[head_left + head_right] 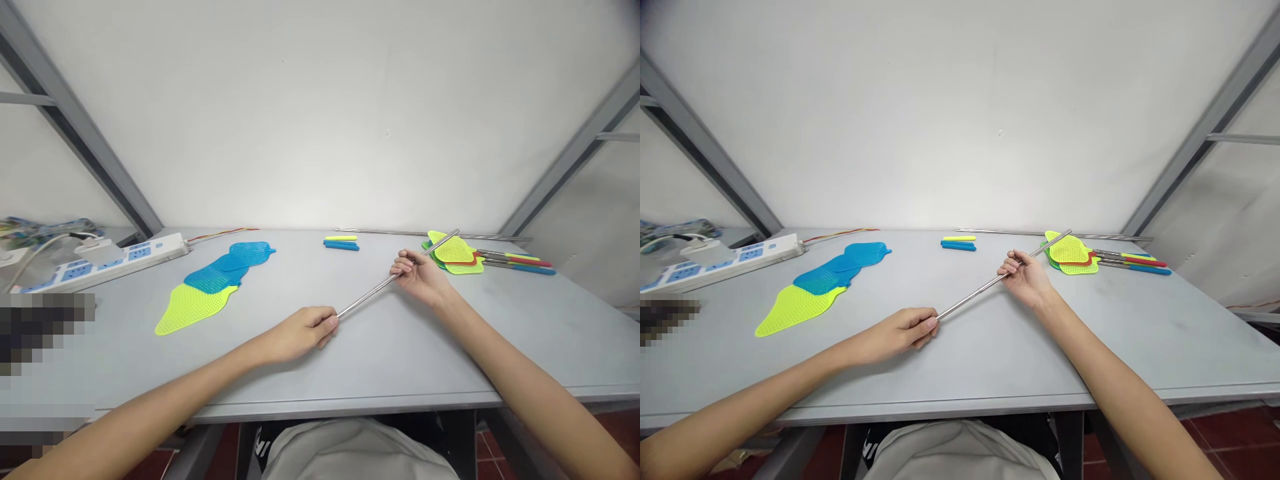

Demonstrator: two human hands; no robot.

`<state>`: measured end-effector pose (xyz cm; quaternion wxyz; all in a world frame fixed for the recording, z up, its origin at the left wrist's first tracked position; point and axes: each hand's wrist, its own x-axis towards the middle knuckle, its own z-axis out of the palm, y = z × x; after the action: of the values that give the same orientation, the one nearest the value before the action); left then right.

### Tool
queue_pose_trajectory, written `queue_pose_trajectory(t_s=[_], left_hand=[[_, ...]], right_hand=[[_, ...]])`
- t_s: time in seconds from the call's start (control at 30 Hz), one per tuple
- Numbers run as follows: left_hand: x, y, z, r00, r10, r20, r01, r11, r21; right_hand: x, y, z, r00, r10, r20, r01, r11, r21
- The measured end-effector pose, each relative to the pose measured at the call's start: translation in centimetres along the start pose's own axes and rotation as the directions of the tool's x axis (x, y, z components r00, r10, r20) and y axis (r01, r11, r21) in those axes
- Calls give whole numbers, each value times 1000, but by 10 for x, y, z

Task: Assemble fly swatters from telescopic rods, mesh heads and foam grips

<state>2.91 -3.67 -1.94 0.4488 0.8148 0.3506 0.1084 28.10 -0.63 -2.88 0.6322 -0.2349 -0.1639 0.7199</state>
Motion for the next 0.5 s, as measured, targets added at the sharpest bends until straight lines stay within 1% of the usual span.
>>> queue_pose_trajectory(t_s=[0.13,0.27,0.33,0.4,0.5], left_hand=[[0,-1,0,1000,1,0,-1,1000,-18],[0,-3,1,1000,7,-21,-8,999,-54],[0,-4,0,1000,10,-30,-12,999,-46],[1,-6,-1,999,20,-40,-20,1000,-1],[1,-9,-2,995,54,-88,-44,992,118]], right_hand=[[0,0,1,1000,-12,6,12,1000,11],[1,-2,3,997,-76,4,76,997,26],[1,-4,3,995,-102,-8,103,994,39],[1,-6,3,994,-112,-7,112,992,57],[-1,-5,1,995,-94,18,92,992,84]])
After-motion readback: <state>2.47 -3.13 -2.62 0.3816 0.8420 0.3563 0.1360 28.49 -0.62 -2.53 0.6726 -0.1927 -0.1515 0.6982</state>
